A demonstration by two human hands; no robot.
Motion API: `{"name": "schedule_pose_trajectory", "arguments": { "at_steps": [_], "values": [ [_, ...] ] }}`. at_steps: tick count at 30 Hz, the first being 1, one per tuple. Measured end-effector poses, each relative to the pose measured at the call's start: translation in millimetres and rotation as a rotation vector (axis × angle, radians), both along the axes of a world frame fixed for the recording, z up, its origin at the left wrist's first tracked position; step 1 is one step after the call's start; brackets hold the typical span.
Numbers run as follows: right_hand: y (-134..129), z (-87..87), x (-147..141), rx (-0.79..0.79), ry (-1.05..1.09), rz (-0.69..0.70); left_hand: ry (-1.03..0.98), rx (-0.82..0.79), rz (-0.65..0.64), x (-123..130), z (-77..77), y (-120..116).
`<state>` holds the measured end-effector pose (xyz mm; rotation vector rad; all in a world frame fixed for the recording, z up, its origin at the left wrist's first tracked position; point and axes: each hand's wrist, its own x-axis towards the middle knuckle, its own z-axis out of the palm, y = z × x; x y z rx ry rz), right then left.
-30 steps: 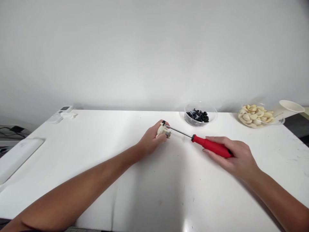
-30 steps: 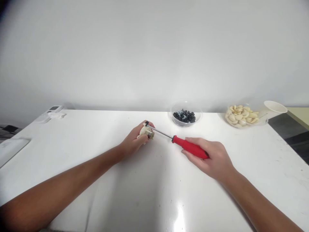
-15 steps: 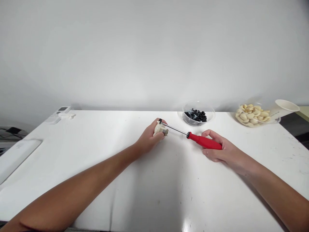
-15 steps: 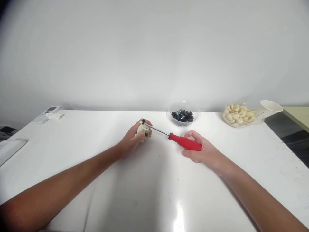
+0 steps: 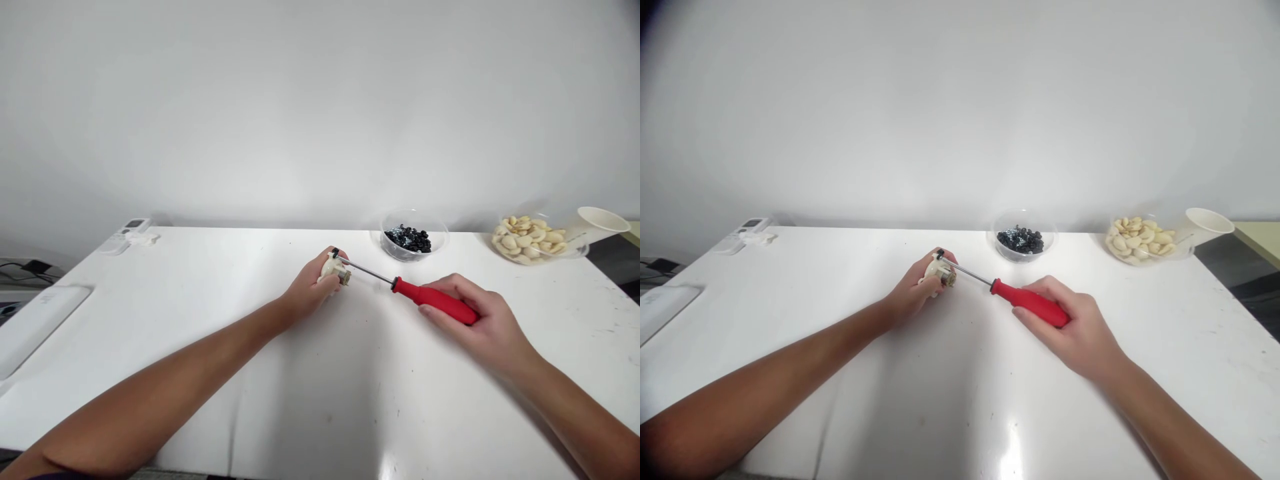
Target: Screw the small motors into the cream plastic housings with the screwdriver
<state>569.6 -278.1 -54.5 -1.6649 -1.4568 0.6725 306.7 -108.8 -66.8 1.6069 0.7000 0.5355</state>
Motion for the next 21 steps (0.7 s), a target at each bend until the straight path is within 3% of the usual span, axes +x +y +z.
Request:
{"name": "schedule_pose_trajectory", "arguments": {
  "at_steps": [3, 5, 10, 12, 14, 18, 21],
  "values": [
    [5.7, 4.7, -0.5, -0.374, 0.517, 0.009, 0.019, 0.019, -0.002, 0.2, 2.9, -1.7],
    [9.5, 4.4, 4.7, -0.490, 0.756, 0.060, 0.042, 0.031, -0.008, 0.2, 4.8, -3.1],
    [14.6, 1.8, 16.0, -0.525, 0.860, 0.150, 0.052, 0.068, -0.020, 0.6, 5.3, -4.1],
    [15.5, 3.0, 15.6, -0.501, 0.798, 0.179, 0.048, 0.064, -0.011, 0.9, 4.4, -3.4],
    [15.8, 3.9, 14.2, -0.418, 0.607, 0.138, 0.043, 0.058, 0.000, 1.2, 3.6, -2.6],
    [13.8, -0.3, 16.9, -0.056, 0.016, 0.028, 0.016, 0.035, -0.005, 1.5, 3.2, -1.8],
    [9.2, -5.0, 19.5, 0.068, -0.166, 0.023, 0.014, 0.028, -0.029, 1.3, 2.8, -2.1]
  ]
}}
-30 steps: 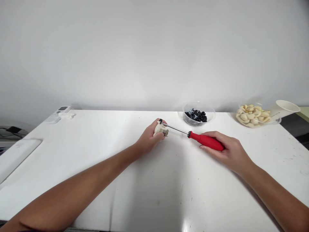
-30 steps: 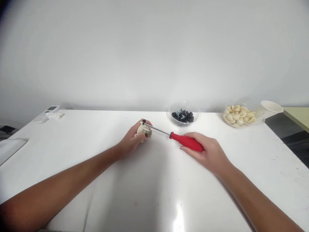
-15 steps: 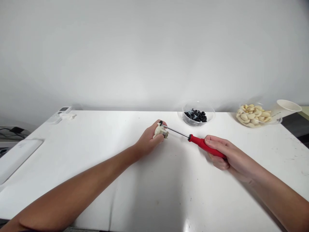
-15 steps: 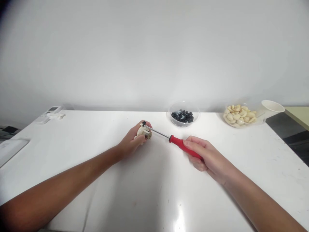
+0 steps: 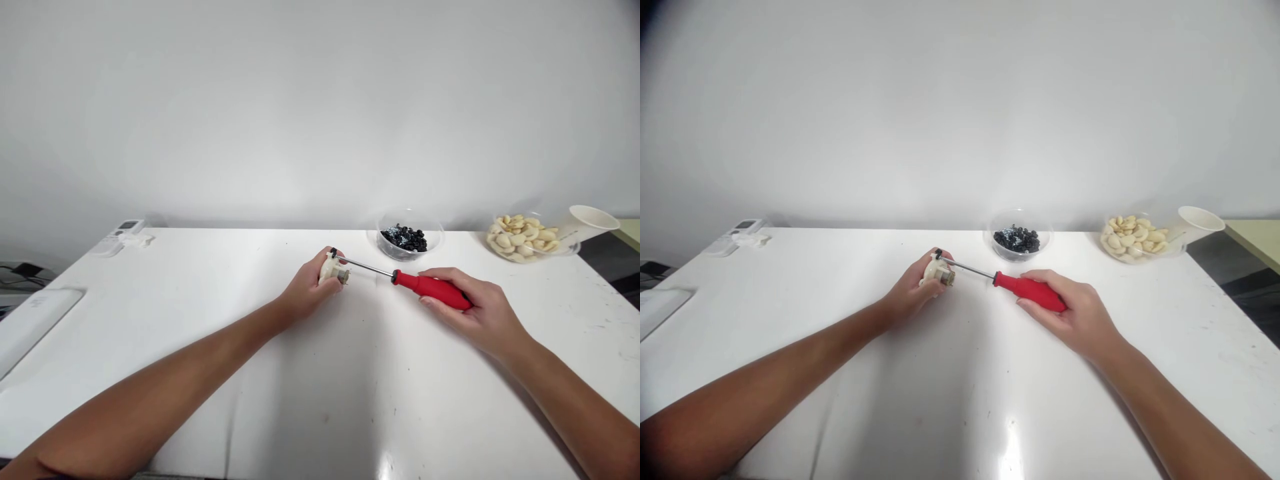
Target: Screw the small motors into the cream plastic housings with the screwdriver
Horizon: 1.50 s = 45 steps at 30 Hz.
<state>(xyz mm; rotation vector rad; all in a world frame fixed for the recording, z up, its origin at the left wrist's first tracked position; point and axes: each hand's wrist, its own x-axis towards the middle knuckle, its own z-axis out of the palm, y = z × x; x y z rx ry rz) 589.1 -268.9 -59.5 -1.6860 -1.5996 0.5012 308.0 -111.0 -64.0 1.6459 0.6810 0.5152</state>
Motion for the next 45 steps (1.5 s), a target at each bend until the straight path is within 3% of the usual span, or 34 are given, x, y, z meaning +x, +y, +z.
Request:
{"name": "schedule_pose_trajectory", "arguments": {
  "at_steps": [2, 5, 10, 13, 17, 21, 24, 27, 29, 32, 35, 38, 40, 42, 45],
  "values": [
    [-2.8, 0.0, -2.5, -0.026, 0.069, -0.031, 0.011, 0.011, 0.003, -0.6, -0.2, -1.0],
    [-3.0, 3.7, -8.9, -0.223, 0.343, -0.078, 0.016, 0.048, 0.027, -2.2, 0.9, -3.3],
    [4.1, 3.7, -5.8, -0.604, 0.924, 0.070, 0.074, 0.142, 0.022, -4.5, 4.6, -5.4],
    [6.4, 0.4, -1.8, -0.655, 1.011, 0.094, 0.081, 0.163, 0.024, -4.0, 2.7, -4.2],
    [6.9, -0.1, -6.5, -0.534, 0.815, 0.123, 0.074, 0.114, 0.056, -1.8, -2.7, -1.3],
    [3.3, 0.1, -12.3, -0.091, 0.215, 0.012, 0.095, 0.130, 0.060, -1.5, -4.3, -1.6],
    [-2.0, -1.1, -11.7, 0.115, -0.037, 0.033, 0.146, 0.202, 0.066, -3.1, -2.4, -4.1],
    [-3.9, -0.5, -9.8, 0.063, 0.061, -0.015, 0.165, 0.246, 0.038, -4.7, 0.5, -6.3],
    [-1.4, 1.5, -7.7, -0.149, 0.295, -0.051, 0.156, 0.261, 0.015, -5.3, 2.3, -7.2],
    [4.8, 4.6, -2.6, -0.537, 0.720, 0.019, 0.159, 0.298, -0.006, -5.6, 3.8, -8.3],
    [8.1, 5.0, 0.7, -0.681, 0.972, 0.080, 0.155, 0.306, 0.001, -5.4, 3.2, -8.5],
    [8.0, 4.1, -2.6, -0.670, 1.003, 0.110, 0.136, 0.267, 0.035, -4.7, 0.8, -6.5],
    [7.2, 3.7, -7.1, -0.616, 0.910, 0.128, 0.118, 0.212, 0.053, -3.9, -1.1, -4.6],
    [5.8, 3.0, -10.6, -0.471, 0.696, 0.081, 0.094, 0.155, 0.058, -3.1, -2.7, -3.1],
    [1.7, 0.7, -11.0, -0.108, 0.254, 0.001, 0.061, 0.125, 0.061, -2.1, -3.8, -2.5]
  ]
}}
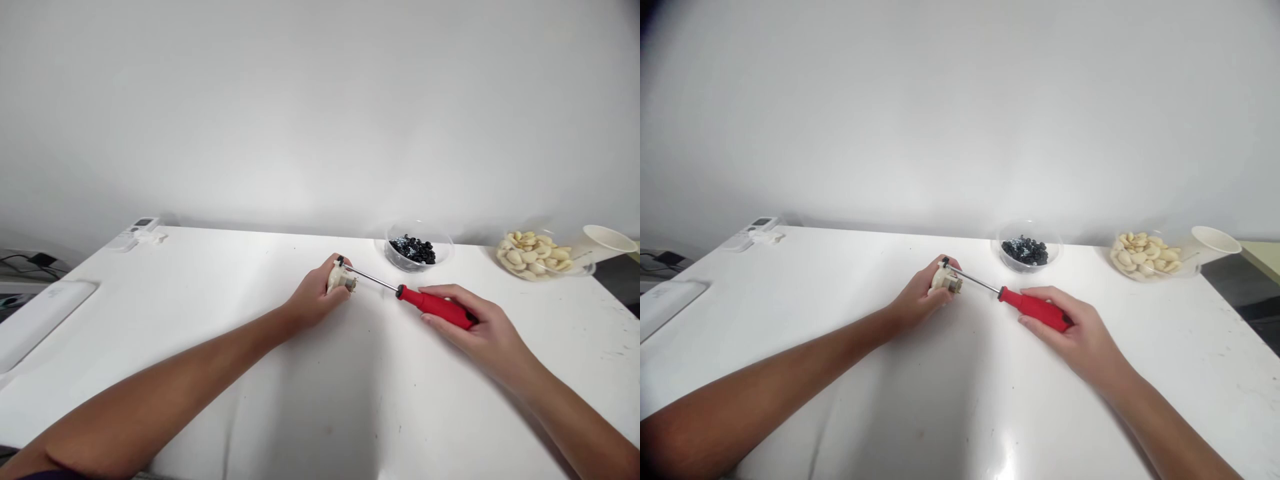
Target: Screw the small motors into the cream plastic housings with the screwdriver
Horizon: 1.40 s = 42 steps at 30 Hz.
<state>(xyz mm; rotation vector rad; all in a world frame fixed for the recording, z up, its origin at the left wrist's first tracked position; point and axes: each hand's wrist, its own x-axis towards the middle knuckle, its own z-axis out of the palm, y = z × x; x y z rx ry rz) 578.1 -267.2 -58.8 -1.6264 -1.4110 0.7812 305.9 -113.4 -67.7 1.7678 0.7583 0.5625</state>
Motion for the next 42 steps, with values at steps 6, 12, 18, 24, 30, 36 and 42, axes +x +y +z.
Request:
{"name": "schedule_pose_trajectory", "arguments": {
  "at_steps": [6, 12, 18, 24, 30, 36, 42],
  "values": [
    [-6.0, 0.4, -3.7, 0.126, -0.219, -0.006, 0.024, -0.012, -0.010, 1.2, 3.8, 0.0],
    [4.1, 5.2, 1.6, -0.498, 0.610, 0.057, 0.101, 0.140, -0.012, -1.1, 8.2, -3.9],
    [5.4, 2.8, 10.4, -0.574, 0.850, 0.196, 0.050, 0.191, -0.003, -3.4, 5.4, -5.9],
    [5.2, 7.0, 0.7, -0.315, 0.420, 0.069, 0.050, 0.111, 0.016, -1.3, 2.7, -2.0],
    [-6.2, 0.1, -3.2, 0.095, -0.197, 0.000, -0.021, 0.011, -0.001, -0.5, -0.1, -0.1],
    [-4.1, -1.9, -5.3, -0.201, 0.270, 0.011, -0.031, 0.046, -0.036, -4.0, 5.3, -3.3],
    [4.7, -3.7, 7.6, -0.612, 0.864, 0.099, -0.003, 0.180, -0.045, -4.9, 6.9, -5.7]
  ]
}}
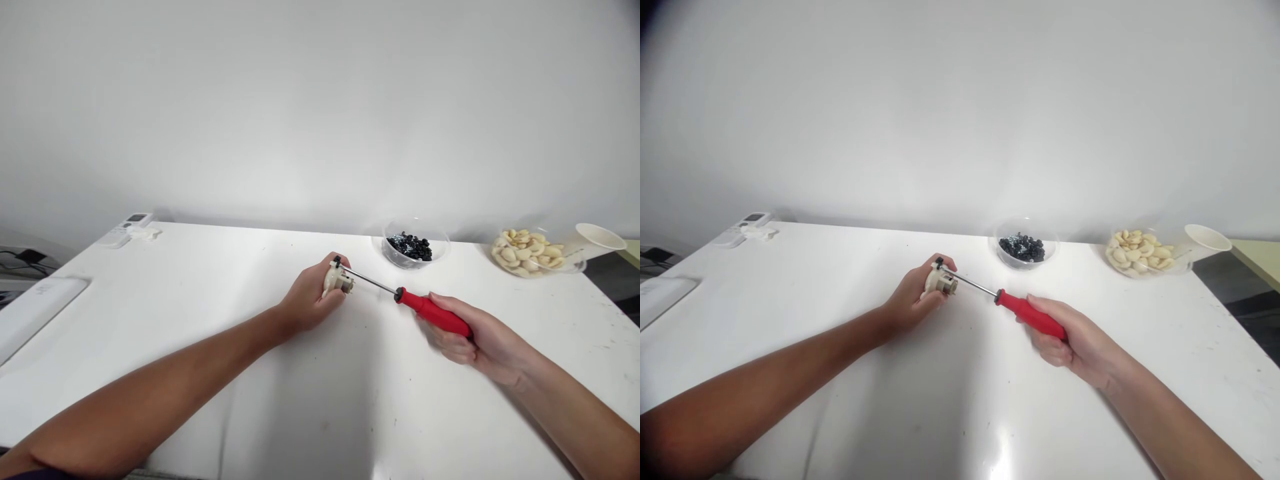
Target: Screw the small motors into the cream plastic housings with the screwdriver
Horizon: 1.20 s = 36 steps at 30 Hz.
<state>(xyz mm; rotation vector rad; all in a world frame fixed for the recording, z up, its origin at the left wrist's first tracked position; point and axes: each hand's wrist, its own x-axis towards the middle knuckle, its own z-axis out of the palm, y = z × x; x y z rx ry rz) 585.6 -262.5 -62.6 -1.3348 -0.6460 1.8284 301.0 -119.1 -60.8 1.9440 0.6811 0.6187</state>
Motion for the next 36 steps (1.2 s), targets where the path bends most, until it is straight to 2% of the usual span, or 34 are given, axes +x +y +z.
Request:
{"name": "schedule_pose_trajectory", "arguments": {
  "at_steps": [3, 5, 8, 11, 13, 14, 16, 19, 23, 26, 28, 29, 31, 33, 36],
  "values": [
    [0.5, 3.1, 1.4, 0.068, -0.007, 0.011, 0.042, 0.018, 0.031, 2.1, 0.4, 2.2],
    [-0.3, 6.8, -1.1, 0.161, -0.119, 0.038, 0.069, -0.001, 0.050, 3.5, 0.7, 4.1],
    [-3.5, 8.9, -5.7, 0.402, -0.603, -0.014, 0.073, -0.031, 0.047, 4.0, 0.6, 6.3],
    [-7.9, 3.4, -5.4, 0.815, -1.118, -0.102, 0.073, -0.059, 0.010, 3.6, -0.1, 7.4],
    [-10.4, -1.9, -3.2, 1.020, -1.273, -0.094, 0.074, -0.086, -0.011, 3.6, -0.7, 7.8],
    [-11.5, -3.9, -2.4, 1.064, -1.296, -0.075, 0.069, -0.100, -0.017, 3.8, -1.1, 7.9],
    [-12.9, -5.5, -3.0, 1.011, -1.244, -0.032, 0.056, -0.127, -0.024, 4.3, -2.0, 7.8],
    [-12.2, -2.2, -8.5, 0.697, -0.995, -0.027, 0.036, -0.127, -0.023, 4.3, -2.9, 7.1],
    [-6.5, 1.2, -10.2, 0.293, -0.449, -0.020, 0.001, -0.037, -0.008, 2.9, -2.1, 4.2],
    [-3.2, -3.9, -0.9, 0.023, -0.038, 0.079, -0.063, 0.073, -0.012, 1.8, -2.4, 0.5],
    [-2.8, -8.5, 7.1, -0.132, 0.103, 0.172, -0.126, 0.161, -0.018, 1.4, -4.4, -2.1],
    [-3.0, -10.0, 10.6, -0.143, 0.124, 0.194, -0.151, 0.201, -0.015, 1.4, -5.9, -3.2],
    [-3.4, -9.9, 15.7, -0.042, 0.081, 0.184, -0.153, 0.260, 0.005, 1.5, -9.2, -4.9],
    [-3.5, -5.3, 17.6, 0.102, -0.027, 0.142, -0.101, 0.284, 0.037, 1.9, -11.2, -5.8],
    [-3.2, 4.5, 14.9, 0.219, -0.234, 0.095, -0.013, 0.268, 0.055, 3.1, -10.3, -6.0]
  ]
}}
